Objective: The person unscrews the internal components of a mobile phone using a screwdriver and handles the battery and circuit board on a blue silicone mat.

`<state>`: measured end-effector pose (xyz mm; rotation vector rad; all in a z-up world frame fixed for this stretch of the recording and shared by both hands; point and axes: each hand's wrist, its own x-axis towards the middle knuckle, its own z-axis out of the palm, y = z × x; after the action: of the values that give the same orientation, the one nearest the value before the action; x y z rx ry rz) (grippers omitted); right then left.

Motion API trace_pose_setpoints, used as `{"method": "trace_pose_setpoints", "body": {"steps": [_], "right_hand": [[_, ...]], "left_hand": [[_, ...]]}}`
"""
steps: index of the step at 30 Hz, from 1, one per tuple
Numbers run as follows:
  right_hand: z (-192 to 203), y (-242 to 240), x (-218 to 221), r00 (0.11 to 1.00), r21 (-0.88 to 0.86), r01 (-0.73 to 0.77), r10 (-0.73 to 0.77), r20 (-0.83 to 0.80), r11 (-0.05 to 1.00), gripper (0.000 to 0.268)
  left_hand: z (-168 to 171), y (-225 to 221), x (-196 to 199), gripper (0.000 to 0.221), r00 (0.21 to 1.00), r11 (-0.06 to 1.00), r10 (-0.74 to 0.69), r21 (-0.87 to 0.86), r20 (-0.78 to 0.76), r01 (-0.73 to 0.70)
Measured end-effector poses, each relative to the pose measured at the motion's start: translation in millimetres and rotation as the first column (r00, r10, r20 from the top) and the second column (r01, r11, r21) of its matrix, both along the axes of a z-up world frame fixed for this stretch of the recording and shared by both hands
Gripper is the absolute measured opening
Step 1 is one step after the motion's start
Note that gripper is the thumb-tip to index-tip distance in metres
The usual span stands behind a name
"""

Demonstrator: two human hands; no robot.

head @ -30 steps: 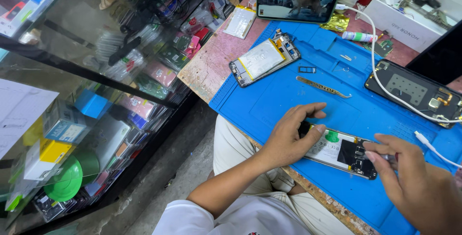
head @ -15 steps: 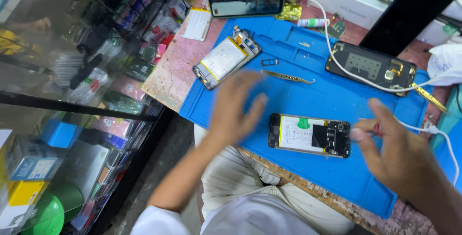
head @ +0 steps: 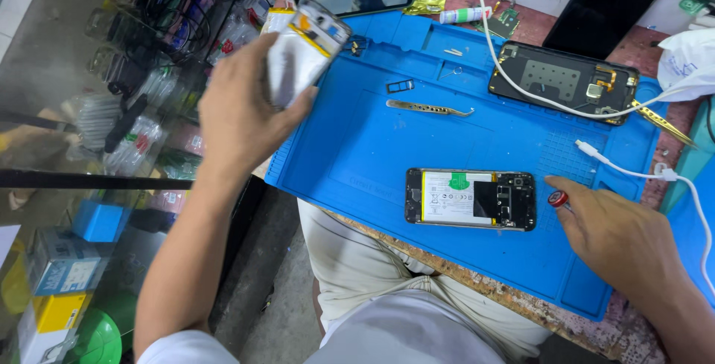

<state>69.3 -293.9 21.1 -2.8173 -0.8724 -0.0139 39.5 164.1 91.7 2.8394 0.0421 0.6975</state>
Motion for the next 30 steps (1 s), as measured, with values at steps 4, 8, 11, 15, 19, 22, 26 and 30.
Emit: {"method": "trace_pose_setpoints", "body": {"steps": [4, 8, 11, 15, 19, 22, 26, 30], "right_hand": [[3.8, 2.3, -0.9, 1.000, 0.009, -0.005, 0.005, 0.006, 1.000, 0.044], [4.7, 0.6, -0.1, 1.000, 0.040, -0.025, 0.024, 0.009, 0.999, 0.044], [3.3, 0.1, 3.3, 0.999, 0.047, 0.000, 0.002, -0.038, 0.999, 0.043], [-0.1, 0.0, 6.6, 0.997, 0.052, 0.015, -0.011, -0.072, 0.999, 0.044], [-6.7, -1.6, 8.6, 0.990, 0.027, 0.058, -0.054, -0.127, 0.998, 0.043], [-12.4, -2.0, 8.1, 0.974, -0.053, 0.149, -0.156, -0.164, 0.987, 0.038], [-18.2, -1.1, 8.9, 0.980, 0.027, 0.165, -0.160, -0.118, 0.986, 0.032], [-20.5, 0.9, 9.5, 0.960, -0.070, 0.230, -0.238, -0.149, 0.971, 0.033]], "left_hand": [[17.5, -8.4, -16.9, 0.074, 0.999, 1.000, -0.008, 0.013, -0.054, 0.008], [-8.4, -29.8, -20.9, 0.079, 0.989, 0.998, -0.054, -0.045, -0.141, 0.048], [-21.2, -37.3, -20.5, 0.082, 0.968, 0.990, -0.128, -0.089, -0.215, 0.111], [-20.0, -24.2, 0.8, 0.063, 0.980, 0.981, -0.190, -0.049, -0.060, 0.187], [-31.6, -3.3, 48.8, 0.030, 0.988, 0.986, -0.134, -0.107, -0.077, 0.126], [-42.8, 4.2, 79.8, 0.027, 0.982, 0.978, -0.170, -0.136, -0.086, 0.157], [-51.0, 11.6, 100.8, 0.023, 0.975, 0.967, -0.219, -0.142, -0.047, 0.211], [-52.8, 15.9, 109.6, 0.017, 0.957, 0.957, -0.271, -0.136, -0.098, 0.257]]}}
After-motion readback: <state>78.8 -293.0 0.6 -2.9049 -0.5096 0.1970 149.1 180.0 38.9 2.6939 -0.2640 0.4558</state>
